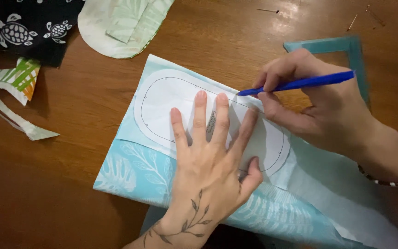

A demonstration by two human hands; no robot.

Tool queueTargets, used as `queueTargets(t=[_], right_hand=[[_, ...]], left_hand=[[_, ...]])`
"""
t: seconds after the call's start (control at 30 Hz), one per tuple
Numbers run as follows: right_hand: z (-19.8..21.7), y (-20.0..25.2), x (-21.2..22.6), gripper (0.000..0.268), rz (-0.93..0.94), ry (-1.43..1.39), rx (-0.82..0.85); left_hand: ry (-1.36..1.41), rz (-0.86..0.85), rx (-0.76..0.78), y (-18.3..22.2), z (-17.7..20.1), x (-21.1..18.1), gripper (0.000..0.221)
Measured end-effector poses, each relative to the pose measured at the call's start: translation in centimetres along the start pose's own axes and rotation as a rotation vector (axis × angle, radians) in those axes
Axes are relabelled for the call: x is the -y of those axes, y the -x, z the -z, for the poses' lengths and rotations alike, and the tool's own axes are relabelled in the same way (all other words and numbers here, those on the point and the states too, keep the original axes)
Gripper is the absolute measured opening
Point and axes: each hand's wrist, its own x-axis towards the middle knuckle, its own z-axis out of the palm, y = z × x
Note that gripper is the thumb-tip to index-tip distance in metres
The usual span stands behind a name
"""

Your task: Tracing a paper pattern onto fabric with a pen and then pinning the fabric layers together to prepare for cutting or sewing.

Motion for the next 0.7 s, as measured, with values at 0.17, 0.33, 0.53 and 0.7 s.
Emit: queueTargets(t=[0.17,0.33,0.53,0.7], right_hand=[[0.2,-0.2,0.1,0.019,-0.009,0.011,0.019],[0.6,-0.2,0.1,0.020,0.010,0.063,0.054],[1.2,0.0,0.1,0.017,-0.048,0.086,0.081],[1.6,0.3,0.0,0.017,-0.025,0.127,0.092]], left_hand=[[-0.045,0.008,-0.005,-0.3,0.1,-0.2,0.073],[-0.072,0.010,0.003,-0.4,0.2,-0.3,0.076],[-0.062,0.014,-0.006,-0.5,0.5,-0.4,0.071],[-0.052,0.023,-0.012,-0.7,0.6,-0.5,0.073]])
